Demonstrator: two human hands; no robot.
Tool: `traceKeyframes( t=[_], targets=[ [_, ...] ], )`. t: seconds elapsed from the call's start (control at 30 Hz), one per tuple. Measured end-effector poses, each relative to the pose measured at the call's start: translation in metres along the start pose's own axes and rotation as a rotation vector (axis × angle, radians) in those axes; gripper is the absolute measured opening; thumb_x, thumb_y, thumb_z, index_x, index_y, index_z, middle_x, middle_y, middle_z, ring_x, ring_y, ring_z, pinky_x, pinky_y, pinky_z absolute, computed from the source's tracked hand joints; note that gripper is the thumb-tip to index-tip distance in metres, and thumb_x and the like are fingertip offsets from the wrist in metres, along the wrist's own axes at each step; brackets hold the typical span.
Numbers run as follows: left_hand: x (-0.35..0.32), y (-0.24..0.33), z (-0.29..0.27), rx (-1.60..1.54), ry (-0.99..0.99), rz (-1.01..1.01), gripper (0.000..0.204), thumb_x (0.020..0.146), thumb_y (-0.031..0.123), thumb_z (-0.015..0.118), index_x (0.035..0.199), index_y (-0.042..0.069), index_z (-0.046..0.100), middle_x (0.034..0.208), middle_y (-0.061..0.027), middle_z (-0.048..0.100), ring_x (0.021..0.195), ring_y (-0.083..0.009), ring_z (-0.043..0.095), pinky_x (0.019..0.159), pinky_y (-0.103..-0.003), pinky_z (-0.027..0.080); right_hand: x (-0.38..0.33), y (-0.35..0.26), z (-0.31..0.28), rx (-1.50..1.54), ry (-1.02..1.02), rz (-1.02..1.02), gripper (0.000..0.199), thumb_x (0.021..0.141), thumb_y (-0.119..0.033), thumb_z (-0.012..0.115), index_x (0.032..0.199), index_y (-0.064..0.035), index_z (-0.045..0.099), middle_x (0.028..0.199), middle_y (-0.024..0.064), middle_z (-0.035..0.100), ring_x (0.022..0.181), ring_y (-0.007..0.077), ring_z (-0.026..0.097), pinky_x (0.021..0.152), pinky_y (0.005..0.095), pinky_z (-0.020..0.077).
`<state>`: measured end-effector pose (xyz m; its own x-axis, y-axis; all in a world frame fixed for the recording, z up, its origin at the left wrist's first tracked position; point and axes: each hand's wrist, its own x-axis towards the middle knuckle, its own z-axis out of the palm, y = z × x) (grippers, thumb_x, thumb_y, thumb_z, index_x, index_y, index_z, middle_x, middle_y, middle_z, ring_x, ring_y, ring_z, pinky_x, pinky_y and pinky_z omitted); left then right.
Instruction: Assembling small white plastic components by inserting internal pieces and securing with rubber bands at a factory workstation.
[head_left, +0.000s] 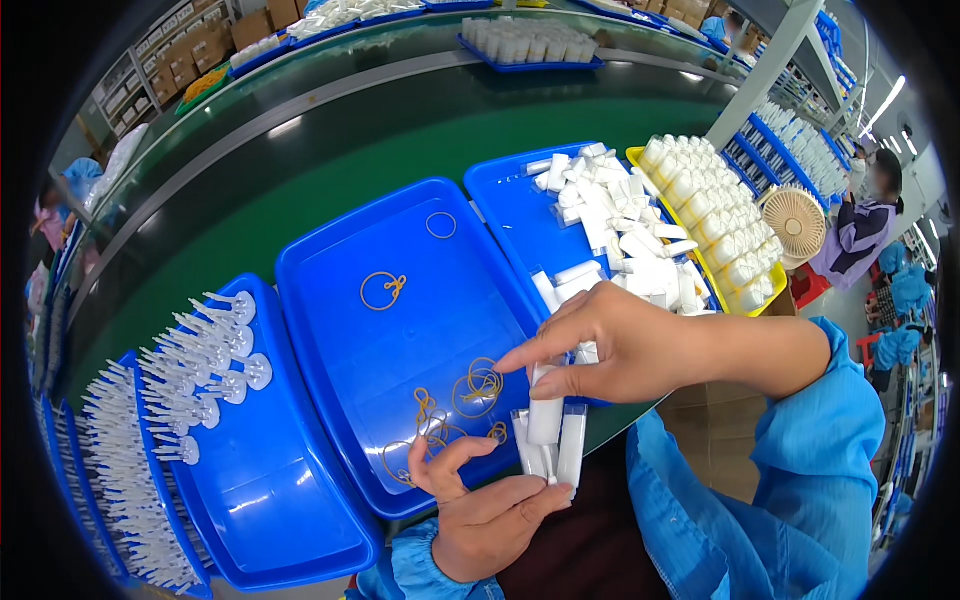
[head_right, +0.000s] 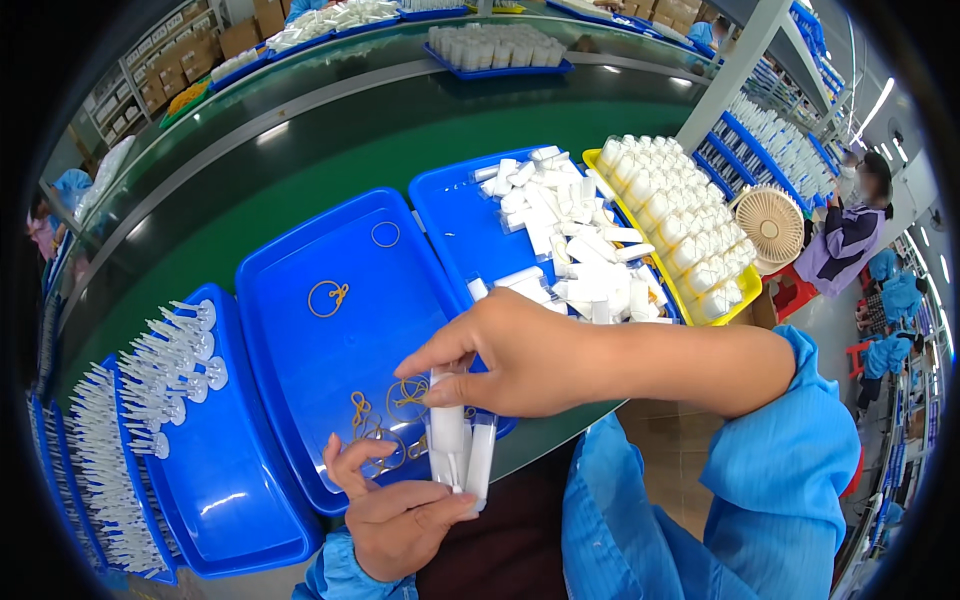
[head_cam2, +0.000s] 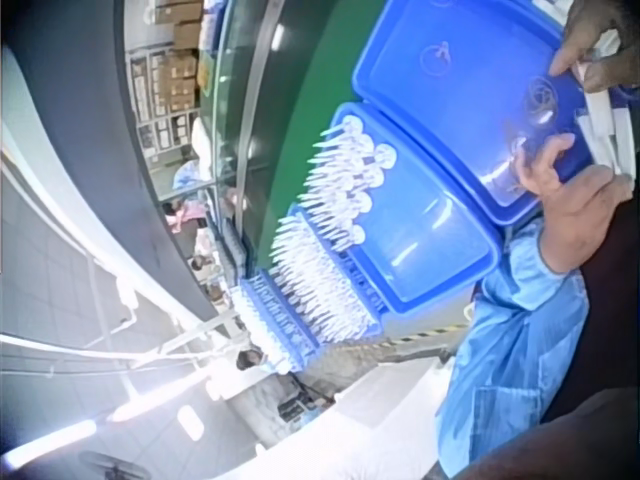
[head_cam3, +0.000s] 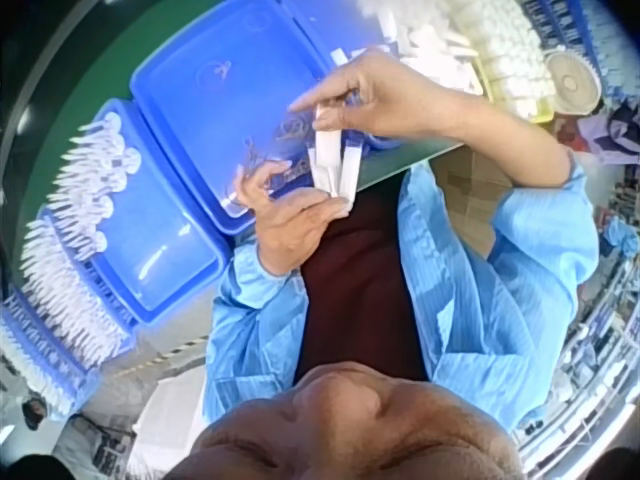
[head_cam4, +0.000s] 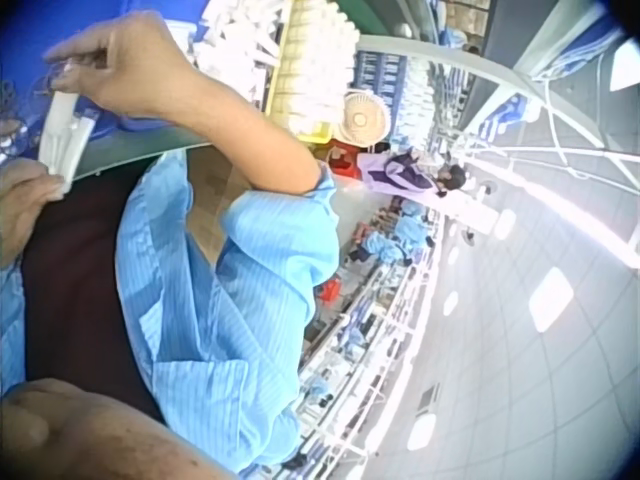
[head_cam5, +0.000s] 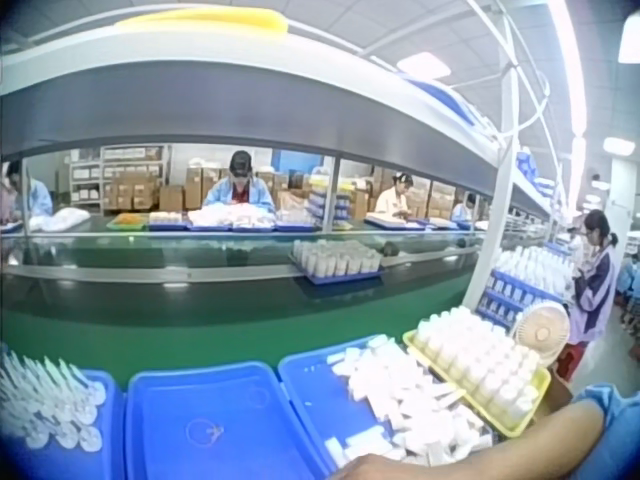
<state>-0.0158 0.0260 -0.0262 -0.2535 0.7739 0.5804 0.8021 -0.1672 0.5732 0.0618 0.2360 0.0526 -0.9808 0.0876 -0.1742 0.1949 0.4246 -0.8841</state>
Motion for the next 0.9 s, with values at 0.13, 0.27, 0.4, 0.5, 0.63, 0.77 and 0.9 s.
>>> traceKeyframes(
  t=[0.13, 0.27, 0.4, 0.5, 0.63, 0.77, 0.9],
  targets=[
    [-0.006, 0.003, 0.001, -0.010, -0.055, -0.015, 0.017, 0.056, 0.025, 0.077, 0.071, 0.029, 0.070, 0.074, 0.0153, 0.058, 0.095, -0.0223, 0.045, 0.097, -0.053, 0.018, -0.002, -0.002, 0.000, 0.066, -0.052, 0.030, 0.028, 0.081, -0.013, 0.065, 0.107, -0.0032, 0.063, 0.090, 0.0134, 0.067, 0.077, 0.0146, 0.063, 0.071, 0.0268, 0.0494],
    [-0.005, -0.001, 0.001, -0.016, -0.034, -0.001, 0.018, 0.056, 0.022, 0.077, 0.073, 0.027, 0.071, 0.076, 0.0143, 0.059, 0.093, -0.0210, 0.047, 0.099, -0.050, 0.015, -0.002, -0.003, -0.007, -0.062, -0.029, 0.047, 0.028, 0.081, -0.012, 0.064, 0.107, -0.0027, 0.063, 0.089, 0.0123, 0.067, 0.076, 0.0137, 0.063, 0.072, 0.0268, 0.0490],
    [-0.001, -0.002, -0.001, -0.049, -0.036, 0.023, 0.019, 0.057, 0.021, 0.077, 0.075, 0.026, 0.072, 0.077, 0.0137, 0.060, 0.094, -0.0204, 0.048, 0.100, -0.050, 0.013, -0.003, -0.005, -0.008, -0.014, -0.024, 0.074, 0.027, 0.082, -0.012, 0.063, 0.107, -0.0010, 0.063, 0.088, 0.0115, 0.067, 0.077, 0.0131, 0.062, 0.072, 0.0267, 0.0488],
    [0.001, -0.003, -0.001, -0.009, -0.068, 0.019, 0.020, 0.057, 0.022, 0.076, 0.074, 0.030, 0.071, 0.074, 0.0156, 0.058, 0.094, -0.0218, 0.045, 0.099, -0.051, 0.017, -0.002, 0.001, -0.005, -0.002, -0.025, 0.064, 0.027, 0.082, -0.012, 0.063, 0.107, -0.0002, 0.062, 0.088, 0.0115, 0.067, 0.078, 0.0130, 0.062, 0.073, 0.0266, 0.0486],
    [-0.001, -0.002, -0.002, -0.022, -0.045, 0.044, 0.016, 0.059, 0.021, 0.075, 0.074, 0.026, 0.071, 0.079, 0.0122, 0.060, 0.097, -0.0215, 0.047, 0.101, -0.049, 0.012, -0.003, 0.007, 0.001, 0.081, -0.036, 0.061, 0.028, 0.082, -0.014, 0.064, 0.107, -0.0013, 0.063, 0.091, 0.0130, 0.067, 0.081, 0.0138, 0.062, 0.075, 0.0272, 0.0479],
    [-0.004, -0.003, -0.003, -0.055, 0.030, -0.014, 0.026, 0.059, 0.021, 0.077, 0.083, 0.029, 0.067, 0.088, 0.0072, 0.059, 0.098, -0.0239, 0.047, 0.100, -0.050, 0.012, -0.007, 0.004, 0.010, 0.047, -0.080, 0.067, 0.028, 0.081, -0.015, 0.065, 0.106, -0.0043, 0.064, 0.092, 0.0142, 0.065, 0.086, 0.0176, 0.060, 0.077, 0.0299, 0.0466],
    [0.000, 0.002, 0.007, -0.066, 0.242, -0.142, 0.051, 0.060, 0.027, 0.080, 0.103, 0.035, 0.054, 0.104, 0.0011, 0.053, 0.103, -0.0266, 0.044, 0.099, -0.051, 0.012, -0.008, 0.002, 0.018, 0.023, -0.025, 0.018, 0.027, 0.079, -0.015, 0.066, 0.104, -0.0056, 0.065, 0.090, 0.0130, 0.063, 0.087, 0.0218, 0.058, 0.077, 0.0316, 0.0455]
  ],
)
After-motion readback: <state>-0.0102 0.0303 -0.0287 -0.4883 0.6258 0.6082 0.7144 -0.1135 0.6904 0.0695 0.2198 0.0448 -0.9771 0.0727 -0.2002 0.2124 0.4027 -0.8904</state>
